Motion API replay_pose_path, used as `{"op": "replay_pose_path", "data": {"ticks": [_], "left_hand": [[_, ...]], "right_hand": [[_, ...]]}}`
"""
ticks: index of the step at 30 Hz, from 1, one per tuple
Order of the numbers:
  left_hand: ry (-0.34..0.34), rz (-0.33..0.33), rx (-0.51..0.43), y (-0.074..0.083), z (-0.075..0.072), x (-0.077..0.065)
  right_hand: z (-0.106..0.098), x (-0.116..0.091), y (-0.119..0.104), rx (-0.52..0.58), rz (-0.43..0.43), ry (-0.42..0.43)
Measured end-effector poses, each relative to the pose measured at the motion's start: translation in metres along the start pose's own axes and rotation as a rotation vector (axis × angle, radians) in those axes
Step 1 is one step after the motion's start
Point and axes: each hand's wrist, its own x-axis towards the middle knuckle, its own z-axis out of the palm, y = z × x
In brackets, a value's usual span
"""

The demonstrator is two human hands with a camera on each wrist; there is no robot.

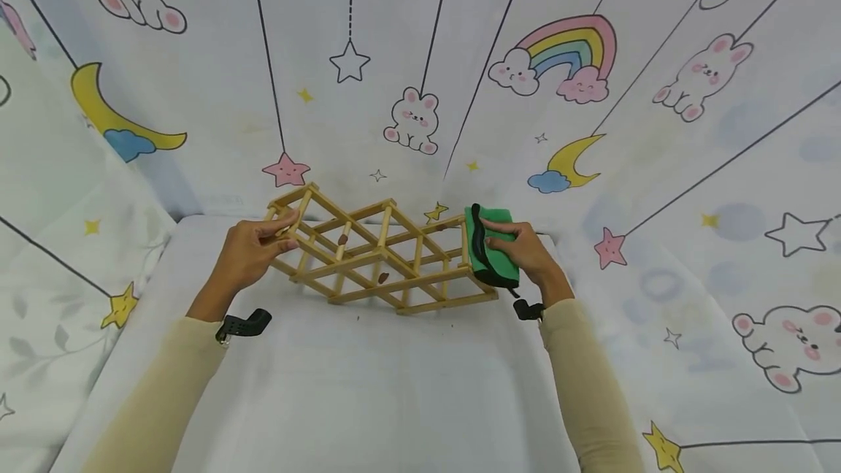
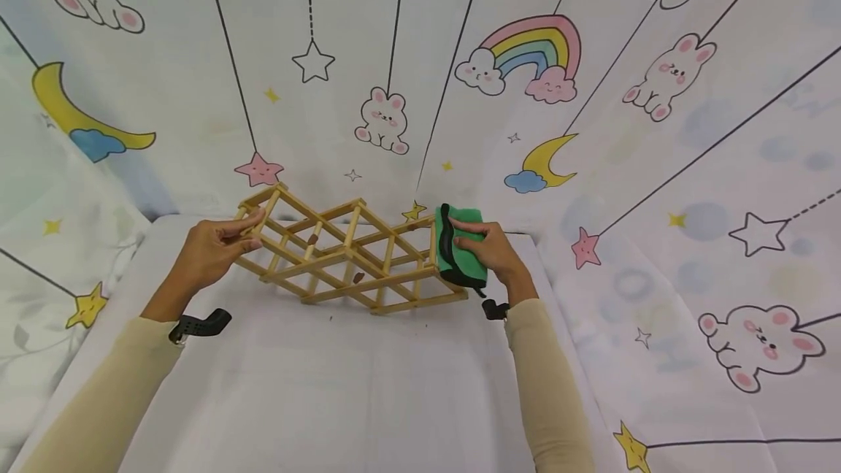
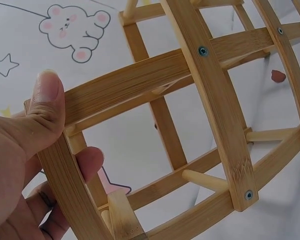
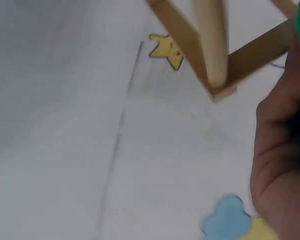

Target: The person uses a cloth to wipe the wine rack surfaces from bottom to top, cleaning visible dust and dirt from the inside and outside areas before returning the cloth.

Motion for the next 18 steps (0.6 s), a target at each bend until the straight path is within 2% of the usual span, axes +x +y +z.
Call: {"op": "replay_pose_path", "data": {"ticks": [2, 4, 6, 8, 9, 10, 12, 14, 16, 18], "left_hand": [[-0.003, 0.004, -0.010, 0.000, 0.000, 0.000], [-0.007, 0.002, -0.010, -0.001, 0.001, 0.000], [-0.005, 0.003, -0.011, -0.002, 0.000, 0.000], [-0.001, 0.000, -0.009, -0.003, -0.001, 0.000], [0.001, -0.001, -0.012, -0.004, -0.002, -0.001], [0.005, 0.001, -0.017, -0.004, -0.002, -0.001], [0.008, -0.003, -0.025, -0.004, -0.002, -0.001], [0.004, -0.012, -0.030, -0.004, -0.001, -0.001], [-0.002, -0.021, -0.031, -0.003, -0.001, -0.001], [-0.007, -0.031, -0.028, -0.003, 0.000, -0.001]], "right_hand": [[-0.005, -0.002, -0.004, -0.168, 0.036, 0.030], [-0.014, -0.007, -0.013, -0.193, 0.052, 0.050], [-0.016, -0.011, -0.024, -0.087, 0.018, 0.053], [-0.011, -0.013, -0.036, 0.104, -0.032, 0.015], [-0.006, -0.011, -0.039, 0.167, -0.051, -0.015], [-0.001, -0.009, -0.041, 0.173, -0.066, -0.045], [0.006, -0.004, -0.044, 0.093, -0.067, -0.101], [0.008, -0.001, -0.047, -0.083, -0.044, -0.117], [0.005, 0.000, -0.051, -0.253, -0.031, -0.079], [0.000, -0.001, -0.057, -0.311, -0.027, -0.019]]}}
